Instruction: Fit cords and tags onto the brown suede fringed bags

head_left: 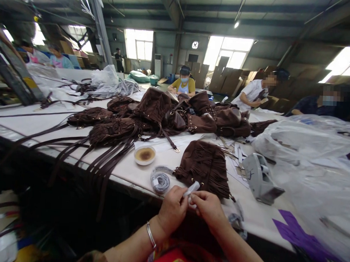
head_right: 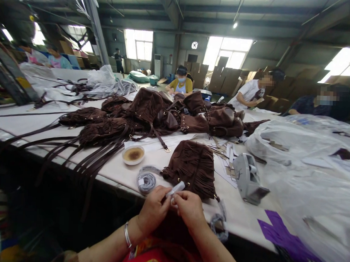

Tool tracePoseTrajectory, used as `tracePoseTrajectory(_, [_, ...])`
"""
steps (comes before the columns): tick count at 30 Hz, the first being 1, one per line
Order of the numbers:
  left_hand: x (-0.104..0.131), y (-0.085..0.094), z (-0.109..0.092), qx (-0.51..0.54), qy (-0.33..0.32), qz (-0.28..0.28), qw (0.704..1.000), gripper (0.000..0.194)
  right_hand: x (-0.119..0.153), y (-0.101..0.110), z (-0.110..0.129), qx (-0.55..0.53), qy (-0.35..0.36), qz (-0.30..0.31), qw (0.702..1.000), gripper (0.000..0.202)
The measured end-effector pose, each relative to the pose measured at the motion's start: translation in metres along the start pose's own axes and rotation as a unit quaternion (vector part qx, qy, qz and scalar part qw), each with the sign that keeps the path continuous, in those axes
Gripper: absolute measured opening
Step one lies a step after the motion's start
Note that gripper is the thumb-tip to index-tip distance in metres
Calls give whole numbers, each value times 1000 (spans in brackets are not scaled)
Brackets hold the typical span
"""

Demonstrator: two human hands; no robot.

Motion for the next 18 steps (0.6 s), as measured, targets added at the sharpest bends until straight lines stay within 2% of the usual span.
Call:
tracePoseTrajectory(4, [-1,2,-1,33,41,-2,999,24,-2,-1,-9,-49,-20,-19,998,35])
tracePoseTrajectory(8, [1,-1,3,97,112,-1,989,23,-8,-1,-18,-48,-6,-48,998,28])
tracePoseTrajectory(11, [5,-12,15,222,209,23,952,27,-10,1,-26,-6,6,-66,998,30])
tracePoseTrajectory(13, [9,-20,20,311,264,39,912,32,-10,0,-33,17,0,-53,998,37])
tracePoseTrajectory(15, [9,-24,21,355,287,49,888,35,-8,-3,-35,9,14,-29,999,45])
tracePoseTrajectory(18, [5,-22,21,313,279,60,906,38,-5,-2,-31,1,58,-28,998,49])
Point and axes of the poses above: each hand's wrist, its own x-axis away from the middle knuckle, its own y-axis out of the back of the hand, z = x × y, the point moved 7 cm from there along -x, towards the middle knuckle
